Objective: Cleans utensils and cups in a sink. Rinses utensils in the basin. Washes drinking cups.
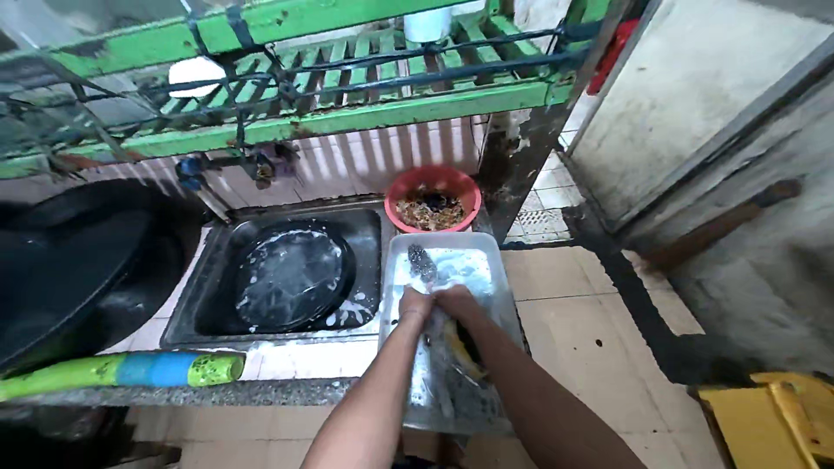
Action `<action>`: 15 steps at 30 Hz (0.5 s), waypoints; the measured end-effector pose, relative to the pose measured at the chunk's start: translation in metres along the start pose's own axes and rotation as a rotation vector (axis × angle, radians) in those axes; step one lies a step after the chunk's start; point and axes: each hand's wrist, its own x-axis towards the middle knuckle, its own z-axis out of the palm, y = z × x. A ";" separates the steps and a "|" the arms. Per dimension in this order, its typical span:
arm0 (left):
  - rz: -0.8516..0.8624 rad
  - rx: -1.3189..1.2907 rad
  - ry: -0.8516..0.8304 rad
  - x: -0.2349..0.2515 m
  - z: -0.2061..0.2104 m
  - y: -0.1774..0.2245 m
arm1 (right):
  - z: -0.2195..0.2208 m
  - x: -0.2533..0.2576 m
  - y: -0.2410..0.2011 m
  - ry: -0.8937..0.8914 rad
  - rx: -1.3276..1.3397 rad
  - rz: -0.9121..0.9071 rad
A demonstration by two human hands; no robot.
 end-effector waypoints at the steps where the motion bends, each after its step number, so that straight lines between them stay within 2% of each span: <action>1: 0.005 0.000 -0.029 -0.003 0.001 0.000 | -0.004 0.000 0.002 -0.049 0.091 0.025; 4: 0.071 -0.052 -0.027 -0.011 0.010 -0.004 | -0.003 0.005 0.013 -0.114 0.377 0.015; 8: 0.114 -0.034 -0.048 -0.045 -0.003 0.002 | -0.003 -0.002 0.013 -0.078 0.612 0.109; 11: 0.087 -0.090 -0.055 -0.048 -0.012 -0.006 | -0.008 -0.008 0.008 -0.042 0.612 0.168; 15: -0.018 -0.243 -0.039 -0.031 -0.015 -0.005 | -0.012 -0.011 0.004 -0.099 0.413 0.119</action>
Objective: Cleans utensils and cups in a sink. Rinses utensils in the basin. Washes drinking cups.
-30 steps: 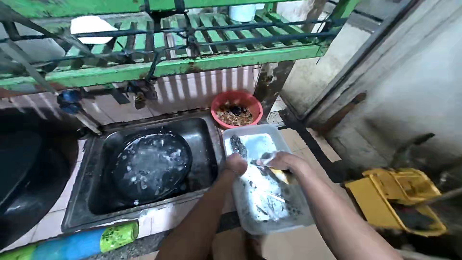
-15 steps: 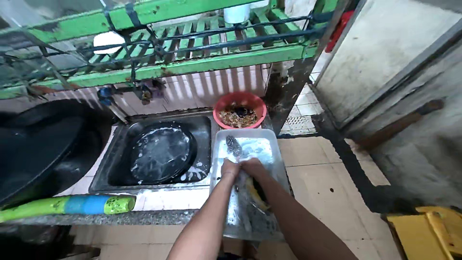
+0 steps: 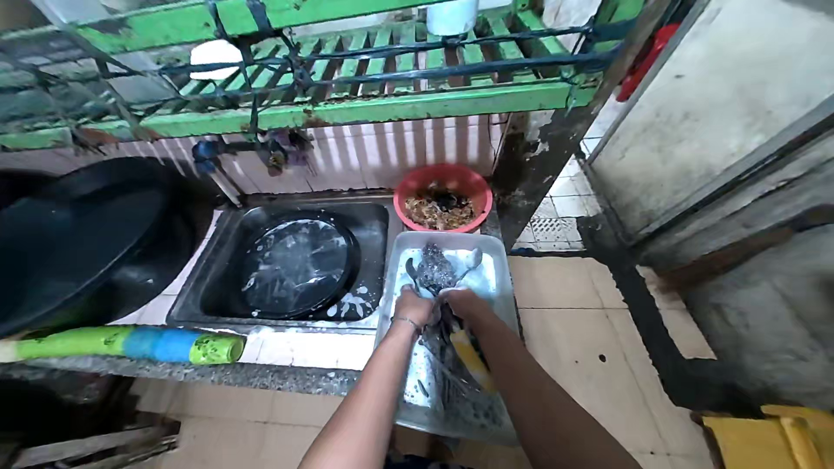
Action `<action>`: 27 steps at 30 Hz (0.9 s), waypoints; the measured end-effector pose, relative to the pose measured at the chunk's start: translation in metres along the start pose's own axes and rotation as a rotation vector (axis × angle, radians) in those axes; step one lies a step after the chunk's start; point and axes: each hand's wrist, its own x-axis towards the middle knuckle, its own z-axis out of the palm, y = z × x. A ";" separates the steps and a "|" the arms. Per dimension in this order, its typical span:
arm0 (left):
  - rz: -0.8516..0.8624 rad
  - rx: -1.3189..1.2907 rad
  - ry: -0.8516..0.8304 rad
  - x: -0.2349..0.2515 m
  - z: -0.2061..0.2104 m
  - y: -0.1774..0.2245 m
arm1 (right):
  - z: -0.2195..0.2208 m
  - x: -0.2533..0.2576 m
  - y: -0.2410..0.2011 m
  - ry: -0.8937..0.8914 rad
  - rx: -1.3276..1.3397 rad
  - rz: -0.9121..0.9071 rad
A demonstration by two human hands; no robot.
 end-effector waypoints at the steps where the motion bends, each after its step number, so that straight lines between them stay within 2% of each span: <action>1: -0.023 -0.064 -0.010 0.008 0.001 0.001 | 0.000 -0.001 0.000 -0.013 -0.040 -0.008; 4: -0.071 -0.267 -0.091 0.027 0.005 0.009 | 0.001 -0.004 -0.004 -0.027 -0.112 0.021; 6: -0.070 -0.253 -0.111 0.034 0.007 0.020 | 0.000 -0.005 -0.006 -0.030 -0.178 0.015; 10: 0.003 0.216 0.084 0.048 0.017 0.037 | -0.002 -0.013 -0.019 -0.054 -0.556 0.018; 12: 0.024 0.403 0.179 0.048 0.016 0.043 | -0.006 -0.011 -0.020 -0.061 -0.658 0.057; 16: 0.043 0.497 0.235 0.056 0.014 0.030 | -0.016 -0.011 -0.022 -0.093 -0.747 0.073; 19: 0.037 0.446 0.182 0.044 0.004 0.033 | -0.022 -0.007 -0.029 -0.071 -0.795 0.096; 23: 0.097 0.535 0.165 -0.001 -0.014 0.045 | -0.018 0.010 -0.034 -0.083 -0.819 0.105; 27: 0.199 0.694 0.190 -0.032 -0.028 0.049 | -0.013 0.033 -0.018 -0.037 -0.683 -0.009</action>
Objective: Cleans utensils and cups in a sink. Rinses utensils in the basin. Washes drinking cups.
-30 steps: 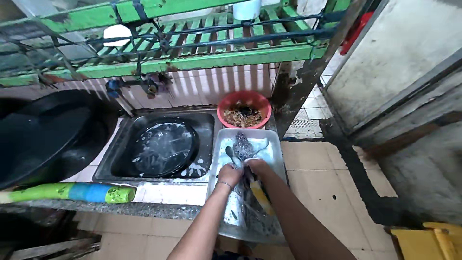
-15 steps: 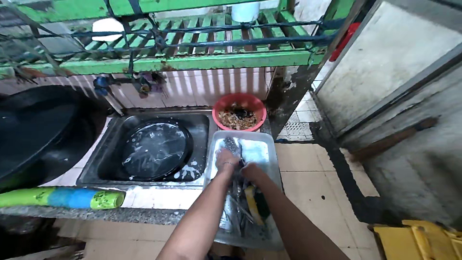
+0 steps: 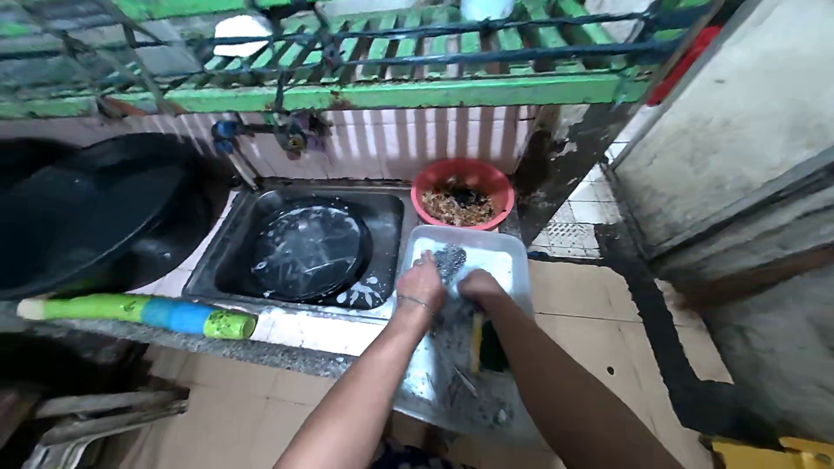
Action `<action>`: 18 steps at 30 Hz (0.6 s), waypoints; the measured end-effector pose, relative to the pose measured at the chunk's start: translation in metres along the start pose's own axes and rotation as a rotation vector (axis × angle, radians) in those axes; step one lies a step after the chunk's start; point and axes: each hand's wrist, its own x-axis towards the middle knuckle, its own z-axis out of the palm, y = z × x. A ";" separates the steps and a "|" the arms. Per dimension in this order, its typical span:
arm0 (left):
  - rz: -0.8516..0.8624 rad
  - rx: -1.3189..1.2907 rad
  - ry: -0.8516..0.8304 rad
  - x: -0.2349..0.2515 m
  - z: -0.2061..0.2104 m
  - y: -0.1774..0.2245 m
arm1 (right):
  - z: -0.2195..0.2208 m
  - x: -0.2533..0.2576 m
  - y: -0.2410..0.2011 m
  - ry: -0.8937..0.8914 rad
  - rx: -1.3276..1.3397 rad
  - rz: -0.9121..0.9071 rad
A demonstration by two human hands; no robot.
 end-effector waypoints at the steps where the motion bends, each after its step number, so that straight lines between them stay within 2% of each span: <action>1: 0.015 0.002 0.020 -0.006 -0.004 -0.006 | 0.003 0.003 0.002 0.015 -0.002 -0.003; 4: 0.014 -0.076 0.130 -0.029 -0.019 -0.045 | 0.010 0.014 0.008 -0.015 -0.108 0.015; 6: -0.014 -0.162 0.200 -0.045 -0.028 -0.092 | 0.007 0.017 0.005 -0.045 -0.152 0.051; 9: -0.078 -0.170 0.113 -0.057 -0.023 -0.184 | 0.005 0.021 0.014 -0.025 0.073 0.053; 13: -0.197 -0.135 -0.017 -0.048 0.025 -0.293 | 0.007 0.015 0.013 -0.041 0.189 0.024; 15: -0.267 -0.143 -0.056 -0.045 0.032 -0.312 | 0.008 0.009 0.009 -0.070 0.252 -0.034; 18: -0.336 0.012 -0.060 -0.044 0.019 -0.301 | 0.009 -0.005 0.004 -0.076 0.397 -0.122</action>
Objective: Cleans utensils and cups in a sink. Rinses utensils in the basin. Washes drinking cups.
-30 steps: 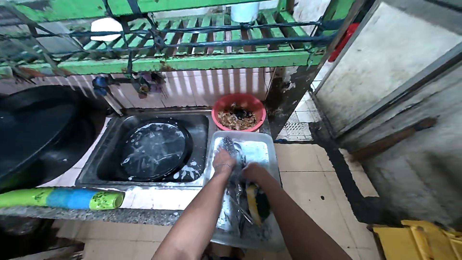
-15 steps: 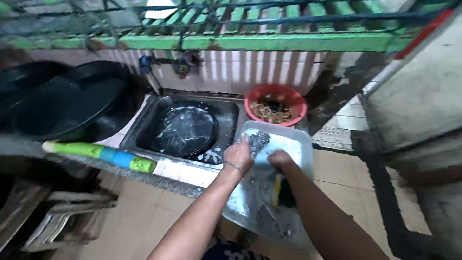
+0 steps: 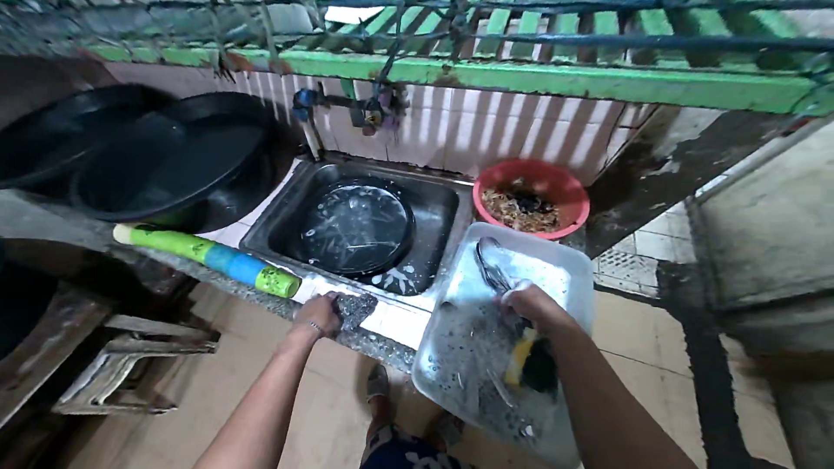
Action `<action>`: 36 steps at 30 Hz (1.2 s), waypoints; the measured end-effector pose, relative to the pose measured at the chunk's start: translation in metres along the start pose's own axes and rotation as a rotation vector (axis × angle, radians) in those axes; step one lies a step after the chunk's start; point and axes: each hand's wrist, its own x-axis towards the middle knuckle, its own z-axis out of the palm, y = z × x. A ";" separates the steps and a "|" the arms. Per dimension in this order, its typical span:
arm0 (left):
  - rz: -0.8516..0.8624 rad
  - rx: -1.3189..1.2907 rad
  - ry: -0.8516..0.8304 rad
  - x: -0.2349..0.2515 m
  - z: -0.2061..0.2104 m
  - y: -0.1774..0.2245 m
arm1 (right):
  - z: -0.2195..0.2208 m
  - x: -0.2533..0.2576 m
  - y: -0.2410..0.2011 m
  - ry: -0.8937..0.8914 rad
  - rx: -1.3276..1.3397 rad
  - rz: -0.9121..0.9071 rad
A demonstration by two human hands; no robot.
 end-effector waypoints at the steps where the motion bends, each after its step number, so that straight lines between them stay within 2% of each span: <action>1: -0.021 0.051 0.012 -0.002 -0.003 0.008 | 0.001 -0.002 0.001 0.011 0.035 -0.038; 4: -0.012 0.079 0.024 -0.011 -0.020 0.041 | -0.001 -0.010 0.001 0.053 0.124 -0.145; 7: -0.016 0.010 0.010 -0.011 -0.033 0.052 | 0.002 -0.019 -0.006 0.161 0.221 -0.203; 11: -0.008 -0.234 0.288 -0.008 -0.036 0.051 | -0.005 -0.016 -0.013 0.395 0.309 -0.459; 14: 0.241 -0.500 0.465 -0.042 -0.033 0.093 | -0.004 -0.005 -0.012 0.545 0.339 -0.639; 16: 0.473 -0.632 0.484 -0.067 -0.018 0.137 | 0.003 0.006 -0.004 0.553 0.347 -0.658; 18: 0.647 -0.732 0.402 -0.084 -0.002 0.180 | 0.015 0.013 0.010 0.529 0.332 -0.515; 19: 0.677 -0.789 0.346 -0.086 0.006 0.198 | 0.019 0.014 0.013 0.525 0.315 -0.416; 21: 0.581 -0.923 0.134 -0.079 0.016 0.232 | 0.023 0.013 0.004 0.551 0.291 -0.347; 23: 0.478 -1.028 -0.074 -0.064 0.023 0.261 | 0.026 -0.002 -0.013 0.551 0.265 -0.354; 25: 0.437 -1.147 -0.172 -0.044 0.029 0.287 | 0.032 -0.016 -0.027 0.570 0.027 -0.359; 27: 0.373 -1.214 -0.249 -0.031 0.026 0.303 | 0.039 -0.030 -0.045 0.546 -0.292 -0.239; 29: 0.331 -1.156 -0.259 -0.024 0.018 0.309 | 0.045 -0.037 -0.050 0.516 -0.421 -0.159; 32: 0.345 -1.191 -0.261 -0.017 0.009 0.310 | 0.050 -0.051 -0.030 0.476 -0.285 -0.291; 36: 0.289 -1.623 -0.379 -0.020 0.001 0.316 | 0.030 -0.057 -0.019 0.254 -0.008 -0.299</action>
